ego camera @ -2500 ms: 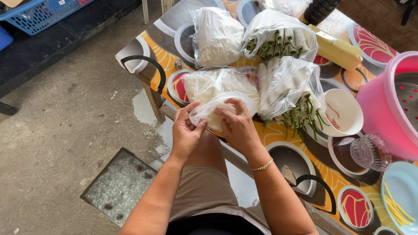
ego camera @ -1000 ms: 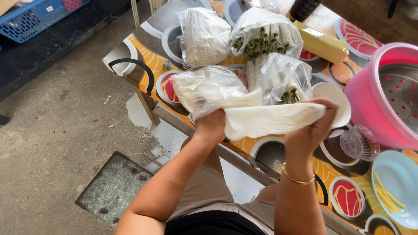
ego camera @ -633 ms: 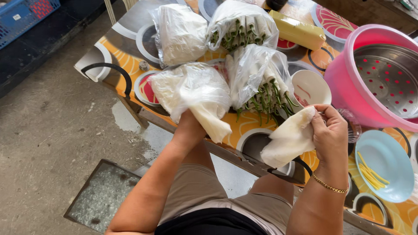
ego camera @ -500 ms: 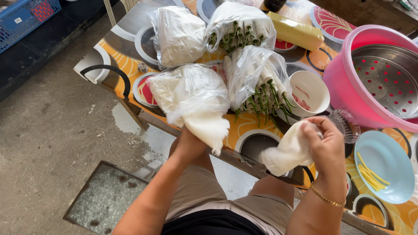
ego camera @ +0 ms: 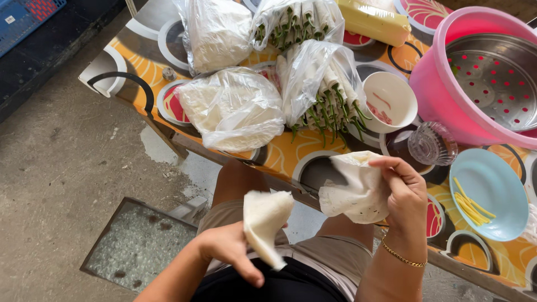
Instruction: The person places a green pepper, a slice of meat, and ginger strips onto a wrap by hand and rolls it tightly into a cylinder.
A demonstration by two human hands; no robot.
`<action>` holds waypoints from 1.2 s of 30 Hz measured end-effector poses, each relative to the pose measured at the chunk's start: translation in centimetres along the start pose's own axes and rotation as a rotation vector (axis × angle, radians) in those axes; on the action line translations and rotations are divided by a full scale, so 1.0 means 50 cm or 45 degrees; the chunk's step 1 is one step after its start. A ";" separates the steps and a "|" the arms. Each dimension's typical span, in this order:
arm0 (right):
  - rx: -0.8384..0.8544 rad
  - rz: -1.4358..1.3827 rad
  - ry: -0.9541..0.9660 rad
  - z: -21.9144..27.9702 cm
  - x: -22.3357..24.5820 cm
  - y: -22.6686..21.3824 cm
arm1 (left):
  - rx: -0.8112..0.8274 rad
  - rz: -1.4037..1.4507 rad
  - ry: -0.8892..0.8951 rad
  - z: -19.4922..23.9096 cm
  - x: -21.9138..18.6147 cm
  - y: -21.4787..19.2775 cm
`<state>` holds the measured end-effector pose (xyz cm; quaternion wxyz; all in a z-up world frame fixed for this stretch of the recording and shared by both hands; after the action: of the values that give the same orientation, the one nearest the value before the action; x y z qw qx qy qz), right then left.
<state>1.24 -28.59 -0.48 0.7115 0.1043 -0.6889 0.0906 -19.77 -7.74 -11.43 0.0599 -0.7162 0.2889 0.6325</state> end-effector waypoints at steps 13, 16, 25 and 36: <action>-0.262 1.361 -0.379 -0.003 -0.029 -0.087 | -0.596 0.263 0.018 -0.172 0.038 -0.047; -0.450 1.776 -0.463 0.029 -0.029 -0.111 | -0.630 0.557 0.075 -0.248 0.054 -0.042; 0.198 -0.261 0.488 0.077 -0.225 -0.036 | -0.437 0.438 0.003 -0.300 0.068 0.057; -0.425 0.561 -0.172 0.089 0.017 -0.202 | -0.822 0.849 -0.590 -0.282 0.324 0.068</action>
<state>-0.26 -39.54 0.27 0.6346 -0.1608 -0.7461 0.1215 -8.60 -22.40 -23.01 -0.3066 -0.4084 0.2707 0.8160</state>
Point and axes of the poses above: each hand's wrist, its own z-axis away from the middle knuckle, its own y-axis out of the palm, x = y × z, the point moved 10 cm from there along -z, towards the middle knuckle, and after that the axes turned 6 degrees about y, right-handed, at the moved point
